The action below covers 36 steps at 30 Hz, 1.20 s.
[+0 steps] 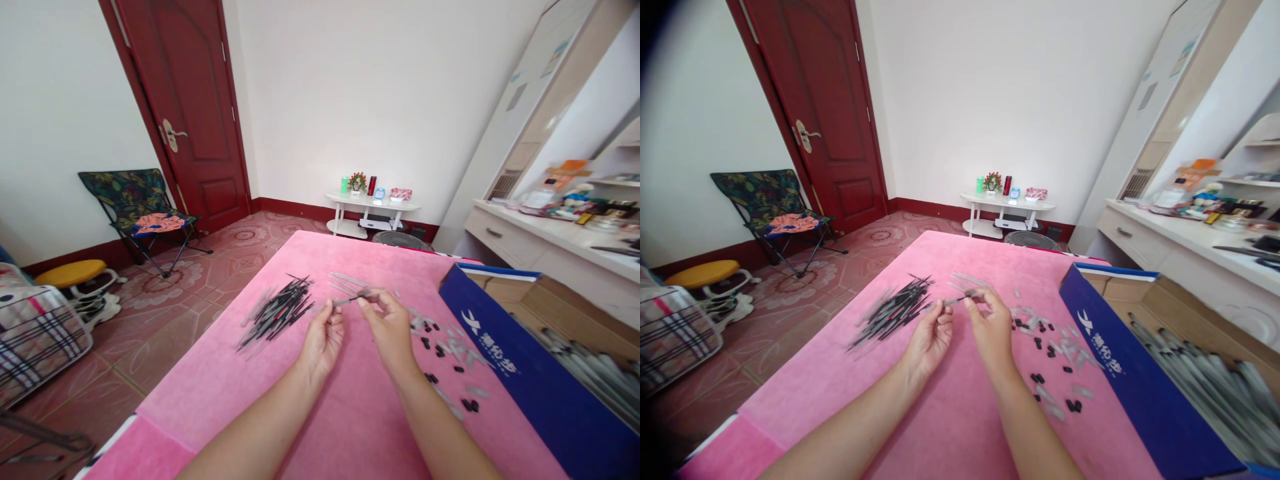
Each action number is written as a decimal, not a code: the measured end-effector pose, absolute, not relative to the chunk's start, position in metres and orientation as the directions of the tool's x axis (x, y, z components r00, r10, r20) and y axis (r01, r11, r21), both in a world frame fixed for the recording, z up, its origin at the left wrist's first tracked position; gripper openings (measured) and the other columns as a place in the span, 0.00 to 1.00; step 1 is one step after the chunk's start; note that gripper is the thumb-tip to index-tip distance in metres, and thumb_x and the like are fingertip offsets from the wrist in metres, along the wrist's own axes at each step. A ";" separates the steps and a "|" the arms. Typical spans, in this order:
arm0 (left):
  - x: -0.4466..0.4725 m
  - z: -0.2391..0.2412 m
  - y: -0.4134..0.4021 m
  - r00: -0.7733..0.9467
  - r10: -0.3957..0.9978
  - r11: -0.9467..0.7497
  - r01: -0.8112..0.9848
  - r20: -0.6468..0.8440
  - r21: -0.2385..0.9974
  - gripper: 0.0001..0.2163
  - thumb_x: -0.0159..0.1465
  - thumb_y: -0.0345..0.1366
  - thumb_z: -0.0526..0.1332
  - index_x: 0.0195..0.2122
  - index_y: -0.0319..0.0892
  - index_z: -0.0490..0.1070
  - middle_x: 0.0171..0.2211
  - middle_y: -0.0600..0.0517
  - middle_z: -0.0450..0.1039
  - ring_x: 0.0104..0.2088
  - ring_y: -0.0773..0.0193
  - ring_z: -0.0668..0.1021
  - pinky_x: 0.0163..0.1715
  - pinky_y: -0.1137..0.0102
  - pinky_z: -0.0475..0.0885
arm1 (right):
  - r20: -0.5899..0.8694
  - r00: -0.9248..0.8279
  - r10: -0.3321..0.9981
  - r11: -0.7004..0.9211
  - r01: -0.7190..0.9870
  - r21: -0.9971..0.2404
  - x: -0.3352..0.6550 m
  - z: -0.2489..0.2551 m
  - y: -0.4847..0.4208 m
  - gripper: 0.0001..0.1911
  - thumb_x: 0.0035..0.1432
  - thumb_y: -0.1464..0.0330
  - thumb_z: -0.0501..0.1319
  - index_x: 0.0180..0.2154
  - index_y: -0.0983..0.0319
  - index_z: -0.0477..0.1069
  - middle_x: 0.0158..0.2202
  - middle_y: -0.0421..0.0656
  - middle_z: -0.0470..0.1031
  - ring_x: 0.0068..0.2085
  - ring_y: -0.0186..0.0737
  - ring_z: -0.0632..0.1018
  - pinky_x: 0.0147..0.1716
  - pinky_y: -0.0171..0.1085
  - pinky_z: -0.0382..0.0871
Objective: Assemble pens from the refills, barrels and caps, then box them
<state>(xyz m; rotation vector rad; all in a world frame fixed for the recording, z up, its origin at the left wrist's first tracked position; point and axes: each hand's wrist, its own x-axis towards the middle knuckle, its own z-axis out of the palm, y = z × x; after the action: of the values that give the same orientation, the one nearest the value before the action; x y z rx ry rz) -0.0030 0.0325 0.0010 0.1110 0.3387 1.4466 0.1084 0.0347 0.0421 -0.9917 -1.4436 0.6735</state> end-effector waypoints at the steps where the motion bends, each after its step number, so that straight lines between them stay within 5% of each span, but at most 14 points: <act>1: -0.004 0.000 0.033 0.094 0.982 0.134 -0.957 -0.165 0.256 0.04 0.60 0.27 0.54 0.27 0.34 0.64 0.23 0.52 0.65 0.17 0.80 0.65 0.15 0.86 0.63 | 0.473 0.014 0.881 0.457 0.232 -0.859 0.112 0.045 0.037 0.09 0.48 0.69 0.57 0.34 0.64 0.68 0.36 0.45 0.72 0.37 0.37 0.73 0.35 0.36 0.68; 9: -0.011 -0.001 0.035 0.106 0.965 0.155 -0.969 -0.240 0.194 0.07 0.62 0.28 0.51 0.27 0.34 0.63 0.23 0.53 0.64 0.16 0.81 0.65 0.13 0.86 0.61 | 0.432 0.132 0.892 0.276 0.597 -0.753 0.204 0.062 0.063 0.12 0.46 0.65 0.57 0.32 0.65 0.72 0.31 0.45 0.75 0.32 0.38 0.74 0.32 0.36 0.66; 16: -0.009 -0.004 0.035 0.125 0.967 0.173 -0.962 -0.221 0.213 0.07 0.62 0.29 0.51 0.28 0.34 0.64 0.23 0.52 0.64 0.16 0.81 0.64 0.13 0.86 0.61 | 0.129 0.072 0.989 -0.012 0.907 -0.420 0.259 0.034 0.072 0.07 0.43 0.66 0.58 0.25 0.58 0.74 0.26 0.40 0.75 0.29 0.38 0.74 0.26 0.33 0.61; 20: -0.010 -0.007 0.036 0.123 0.970 0.170 -0.959 -0.208 0.225 0.06 0.62 0.28 0.51 0.28 0.34 0.64 0.24 0.52 0.65 0.16 0.81 0.65 0.13 0.86 0.61 | 0.061 0.081 0.995 -0.055 0.935 -0.351 0.254 0.028 0.071 0.07 0.42 0.66 0.58 0.26 0.57 0.74 0.24 0.39 0.75 0.28 0.37 0.74 0.24 0.32 0.60; 36: -0.010 -0.006 0.035 0.141 0.967 0.189 -0.955 -0.211 0.228 0.07 0.62 0.28 0.51 0.28 0.34 0.64 0.23 0.52 0.64 0.16 0.80 0.64 0.12 0.86 0.61 | 0.047 0.034 0.998 -0.012 0.917 -0.399 0.233 0.016 0.069 0.08 0.40 0.69 0.62 0.28 0.56 0.76 0.27 0.40 0.76 0.30 0.36 0.74 0.25 0.30 0.59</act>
<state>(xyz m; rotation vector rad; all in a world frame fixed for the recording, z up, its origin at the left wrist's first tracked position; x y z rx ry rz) -0.0097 0.0347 -0.0062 0.0422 0.3403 1.3886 0.2326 0.0689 0.0164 -1.9977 -1.9503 0.3569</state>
